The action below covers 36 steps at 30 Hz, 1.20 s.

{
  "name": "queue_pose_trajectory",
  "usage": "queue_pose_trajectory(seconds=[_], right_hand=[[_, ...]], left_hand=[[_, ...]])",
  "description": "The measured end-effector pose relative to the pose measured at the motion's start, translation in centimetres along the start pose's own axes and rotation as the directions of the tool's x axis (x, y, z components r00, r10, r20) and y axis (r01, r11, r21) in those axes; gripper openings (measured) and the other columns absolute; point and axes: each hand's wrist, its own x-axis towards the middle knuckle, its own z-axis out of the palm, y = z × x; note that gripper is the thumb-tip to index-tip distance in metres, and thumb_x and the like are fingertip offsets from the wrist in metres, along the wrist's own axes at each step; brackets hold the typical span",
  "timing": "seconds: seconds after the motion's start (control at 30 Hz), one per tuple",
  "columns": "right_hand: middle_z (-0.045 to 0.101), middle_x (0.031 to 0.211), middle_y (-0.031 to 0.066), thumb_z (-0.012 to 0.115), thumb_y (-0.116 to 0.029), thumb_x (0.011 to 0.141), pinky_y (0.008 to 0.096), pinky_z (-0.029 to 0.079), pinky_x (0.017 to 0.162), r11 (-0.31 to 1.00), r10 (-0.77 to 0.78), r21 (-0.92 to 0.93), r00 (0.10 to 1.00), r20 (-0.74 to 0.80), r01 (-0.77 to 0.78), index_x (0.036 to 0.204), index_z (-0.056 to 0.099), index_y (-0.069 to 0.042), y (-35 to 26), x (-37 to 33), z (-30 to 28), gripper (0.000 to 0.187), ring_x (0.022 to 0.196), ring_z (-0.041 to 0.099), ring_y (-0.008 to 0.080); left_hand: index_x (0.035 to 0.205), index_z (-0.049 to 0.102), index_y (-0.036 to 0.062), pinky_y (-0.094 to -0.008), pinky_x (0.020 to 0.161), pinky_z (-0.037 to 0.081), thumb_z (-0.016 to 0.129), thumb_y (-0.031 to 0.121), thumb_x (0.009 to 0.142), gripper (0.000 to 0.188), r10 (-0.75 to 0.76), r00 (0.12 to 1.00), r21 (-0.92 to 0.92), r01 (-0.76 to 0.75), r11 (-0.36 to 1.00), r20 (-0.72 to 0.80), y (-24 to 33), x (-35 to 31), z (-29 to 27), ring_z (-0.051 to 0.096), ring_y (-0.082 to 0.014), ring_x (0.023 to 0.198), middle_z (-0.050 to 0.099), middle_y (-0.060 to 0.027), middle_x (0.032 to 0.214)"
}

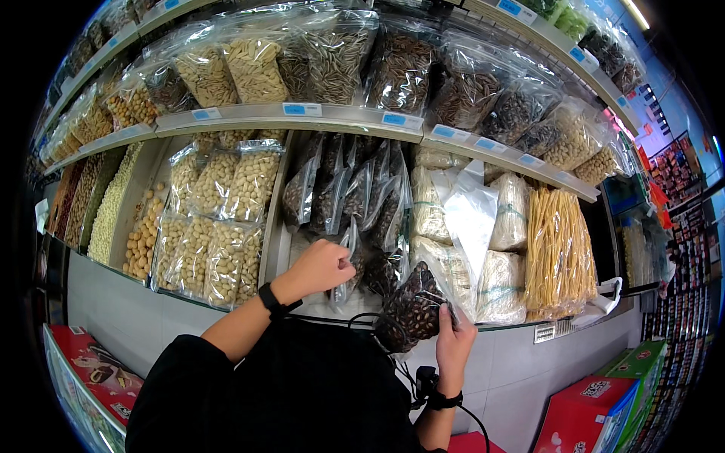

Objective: The person picks up bags of dried goods from a display case and places them onto shelves, and later moves bags of cashews from one shelf to another.

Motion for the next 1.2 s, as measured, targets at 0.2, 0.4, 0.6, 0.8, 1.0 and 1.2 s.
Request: queue_pose_trajectory(seconds=[0.2, 0.4, 0.6, 0.8, 1.0, 1.2], right_hand=[[0.049, 0.063, 0.0051, 0.059, -0.014, 0.091, 0.0278, 0.037, 0.057, 0.998, -0.039, 0.043, 0.999, -0.017, 0.04, 0.086, 0.056, 0.008, -0.3, -0.7, 0.2, 0.023, 0.064, 0.039, 0.0101], [0.051, 0.065, 0.006, 0.059, -0.014, 0.091, 0.0283, 0.039, 0.058, 1.0, -0.01, 0.013, 1.0, -0.024, 0.01, 0.089, 0.058, 0.008, -0.1, -0.8, -0.1, 0.022, 0.065, 0.04, 0.0103], [0.049, 0.062, 0.0066, 0.061, -0.015, 0.09, 0.0293, 0.037, 0.055, 0.996, -0.016, -0.082, 1.0, 0.024, 0.018, 0.09, 0.058, 0.008, -1.2, -0.6, 0.2, 0.023, 0.063, 0.038, 0.01], [0.044, 0.059, 0.0009, 0.061, -0.014, 0.089, 0.0262, 0.032, 0.051, 0.995, -0.076, -0.058, 0.993, 0.091, 0.081, 0.087, 0.058, 0.009, -6.6, -0.9, -0.5, 0.023, 0.06, 0.036, 0.0075], [0.057, 0.079, 0.0008, 0.057, -0.014, 0.093, 0.0249, 0.049, 0.056, 0.969, -0.006, 0.245, 0.998, 0.06, -0.009, 0.096, 0.062, 0.003, -10.1, -0.7, 0.7, 0.018, 0.061, 0.048, 0.0074], [0.063, 0.101, 0.0122, 0.048, -0.012, 0.097, 0.0345, 0.057, 0.074, 0.774, 0.085, 0.554, 0.917, 0.389, -0.307, 0.112, 0.056, 0.006, -11.0, 0.0, 8.0, 0.024, 0.085, 0.065, 0.0197]], left_hand=[[0.063, 0.057, -0.0054, -0.0409, 0.055, 0.045, 0.062, 0.015, 0.068, 0.022, -0.068, 0.997, -0.012, 0.068, 0.998, 0.025, -2.4, 1.7, 1.9, 0.057, -0.0381, 0.058, 0.057, -0.0222, 0.062], [0.065, 0.057, -0.0055, -0.0415, 0.054, 0.044, 0.06, 0.018, 0.076, 0.026, -0.026, 0.999, -0.021, 0.025, 0.999, -0.042, -2.4, 2.7, 1.7, 0.053, -0.0393, 0.056, 0.055, -0.0215, 0.06], [0.082, 0.06, -0.0044, -0.0407, 0.06, 0.045, 0.055, 0.02, 0.087, 0.025, -0.067, 0.998, -0.177, 0.069, 0.982, 0.02, -2.6, 2.0, 0.2, 0.056, -0.0347, 0.063, 0.059, -0.0188, 0.073], [0.127, 0.047, 0.0037, -0.042, 0.086, 0.045, 0.055, 0.027, 0.09, 0.044, 0.046, 0.992, -0.084, -0.036, 0.996, 0.118, -2.5, -1.7, -1.0, 0.056, -0.0366, 0.1, 0.055, -0.0202, 0.115], [0.135, 0.041, 0.0041, -0.0369, 0.091, 0.045, 0.054, 0.026, 0.092, 0.05, -0.024, 0.984, -0.19, 0.059, 0.98, 0.178, -2.6, -6.0, -3.6, 0.056, -0.0318, 0.104, 0.053, -0.0198, 0.124], [0.149, -0.002, 0.0128, -0.0433, 0.078, 0.054, 0.053, 0.027, 0.093, 0.08, -0.353, 0.835, -0.716, 0.546, 0.434, 0.423, -3.6, -8.9, -5.5, 0.048, -0.0304, 0.115, 0.033, -0.0155, 0.141]])
